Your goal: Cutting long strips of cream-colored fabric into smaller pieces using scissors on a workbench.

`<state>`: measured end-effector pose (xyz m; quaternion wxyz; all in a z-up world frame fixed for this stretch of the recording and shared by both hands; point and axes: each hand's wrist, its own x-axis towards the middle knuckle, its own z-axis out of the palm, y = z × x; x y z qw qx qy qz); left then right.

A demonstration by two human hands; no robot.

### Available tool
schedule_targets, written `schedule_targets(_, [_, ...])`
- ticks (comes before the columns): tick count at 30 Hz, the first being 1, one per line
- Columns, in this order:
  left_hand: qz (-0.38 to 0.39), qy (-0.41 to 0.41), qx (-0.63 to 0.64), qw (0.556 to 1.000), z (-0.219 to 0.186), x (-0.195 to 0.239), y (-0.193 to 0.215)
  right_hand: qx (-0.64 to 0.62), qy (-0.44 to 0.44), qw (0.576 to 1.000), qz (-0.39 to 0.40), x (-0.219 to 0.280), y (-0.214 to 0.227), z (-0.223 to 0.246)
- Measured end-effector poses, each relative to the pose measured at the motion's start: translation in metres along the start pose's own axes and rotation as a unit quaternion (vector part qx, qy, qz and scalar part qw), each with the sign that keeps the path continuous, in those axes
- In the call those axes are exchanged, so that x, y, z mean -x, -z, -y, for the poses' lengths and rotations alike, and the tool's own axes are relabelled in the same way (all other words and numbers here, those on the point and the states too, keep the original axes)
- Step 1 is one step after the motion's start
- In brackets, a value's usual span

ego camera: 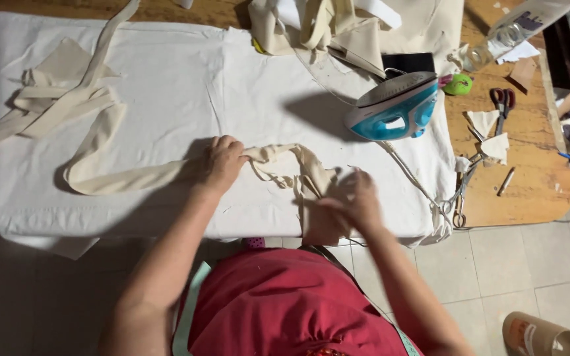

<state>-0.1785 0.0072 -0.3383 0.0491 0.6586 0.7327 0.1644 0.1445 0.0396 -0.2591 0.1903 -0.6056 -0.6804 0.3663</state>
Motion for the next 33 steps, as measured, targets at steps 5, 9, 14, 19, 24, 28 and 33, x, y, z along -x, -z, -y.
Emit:
schedule_targets(5, [0.08, -0.14, 0.088, 0.983, -0.118, 0.008, 0.118, 0.084, 0.163, 0.977, 0.11, 0.003, -0.071, 0.006])
schedule_targets(9, [0.109, -0.105, 0.135, 0.979, -0.171, 0.064, 0.061, 0.122, 0.087, 0.969, 0.197, 0.079, -0.033, -0.025])
schedule_targets(14, [0.479, -0.154, 0.391, 0.771, -0.192, 0.134, -0.029, 0.416, -0.07, 0.847, 0.324, 0.159, 0.021, -0.209])
schedule_targets(19, [0.507, -0.149, 0.269, 0.805, -0.211, 0.136, -0.033, 0.29, 0.058, 0.935, 0.195, 0.179, 0.15, -0.265])
schedule_targets(24, [0.486, -0.12, 0.185, 0.845, -0.21, 0.144, 0.001, 0.188, 0.038, 0.977, 0.089, 0.203, 0.205, -0.147])
schedule_targets(28, [0.476, -0.042, 0.196, 0.856, -0.182, 0.158, 0.003, 0.216, -0.082, 0.972, 0.036, 0.176, 0.206, -0.163])
schedule_targets(33, [0.321, 0.13, 0.422, 0.838, -0.139, 0.132, 0.113, -0.262, -0.034, 0.957, -0.118, 0.145, 0.216, -0.087])
